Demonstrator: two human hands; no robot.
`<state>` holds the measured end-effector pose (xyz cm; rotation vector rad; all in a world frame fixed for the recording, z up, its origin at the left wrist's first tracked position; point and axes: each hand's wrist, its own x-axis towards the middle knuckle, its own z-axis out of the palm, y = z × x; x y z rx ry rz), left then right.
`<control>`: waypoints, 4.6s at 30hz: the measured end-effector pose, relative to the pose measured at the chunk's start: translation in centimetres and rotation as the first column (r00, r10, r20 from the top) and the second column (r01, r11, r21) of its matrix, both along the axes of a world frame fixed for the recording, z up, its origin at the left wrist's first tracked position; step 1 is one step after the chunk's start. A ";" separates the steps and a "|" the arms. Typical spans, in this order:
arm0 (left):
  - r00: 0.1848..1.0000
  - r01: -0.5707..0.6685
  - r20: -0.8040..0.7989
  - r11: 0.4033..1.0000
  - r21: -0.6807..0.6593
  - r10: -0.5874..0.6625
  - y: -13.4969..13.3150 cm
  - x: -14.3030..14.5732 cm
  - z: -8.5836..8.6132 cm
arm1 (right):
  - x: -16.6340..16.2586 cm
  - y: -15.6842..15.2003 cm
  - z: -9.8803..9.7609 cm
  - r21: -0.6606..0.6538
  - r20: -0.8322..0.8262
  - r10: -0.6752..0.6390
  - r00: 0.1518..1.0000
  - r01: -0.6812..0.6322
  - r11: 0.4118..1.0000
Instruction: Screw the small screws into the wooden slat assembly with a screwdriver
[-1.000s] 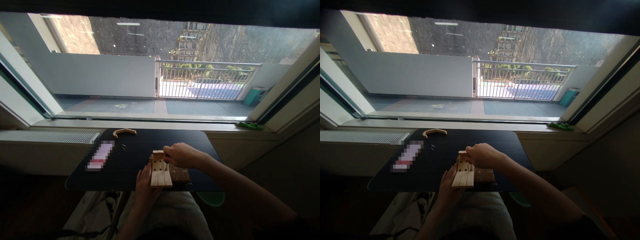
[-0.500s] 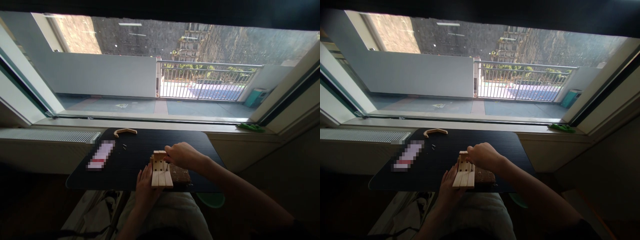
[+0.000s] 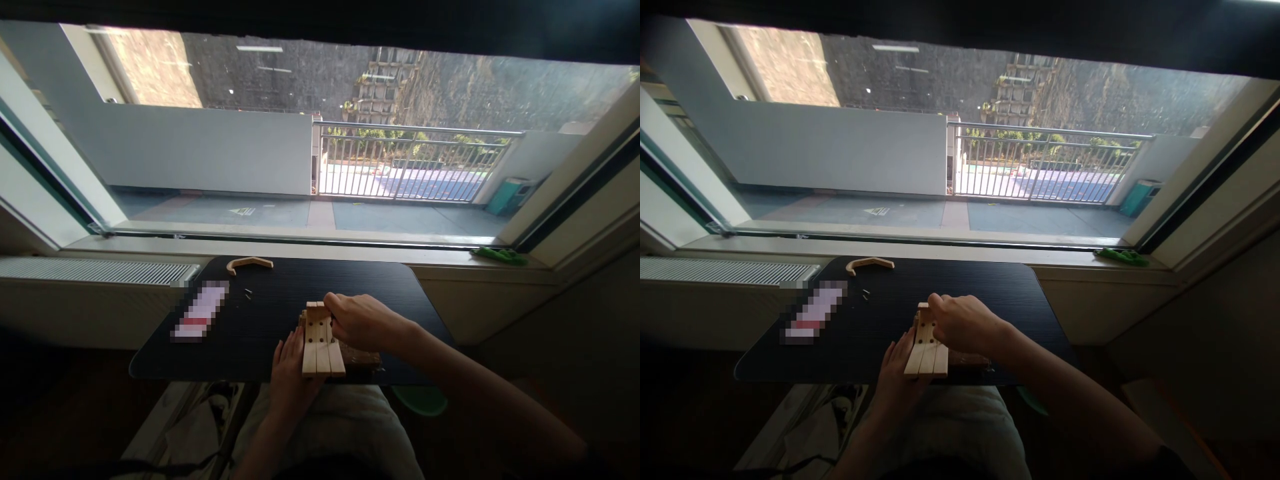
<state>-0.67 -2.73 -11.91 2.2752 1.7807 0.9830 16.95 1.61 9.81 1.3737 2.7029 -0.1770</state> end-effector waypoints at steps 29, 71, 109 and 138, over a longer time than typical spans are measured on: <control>1.000 0.005 0.006 1.000 0.009 -0.005 0.0 0.1 0.2 | 1.1 0.1 1.0 -0.185 -0.008 0.002 1.000 -0.003 0.983; 0.998 0.038 -0.048 0.999 -0.012 -0.039 0.1 -0.6 -0.4 | 0.8 1.8 1.4 -0.149 0.033 -0.015 0.999 0.020 0.989; 0.999 0.039 -0.027 0.999 -0.012 -0.039 0.1 -0.6 -0.3 | -1.0 1.9 0.7 0.017 0.103 -0.107 0.989 0.106 0.994; 0.998 0.030 -0.052 1.000 0.005 -0.030 0.0 -0.4 -0.6 | 0.5 0.7 0.7 -0.118 -0.059 -0.007 0.998 0.000 0.993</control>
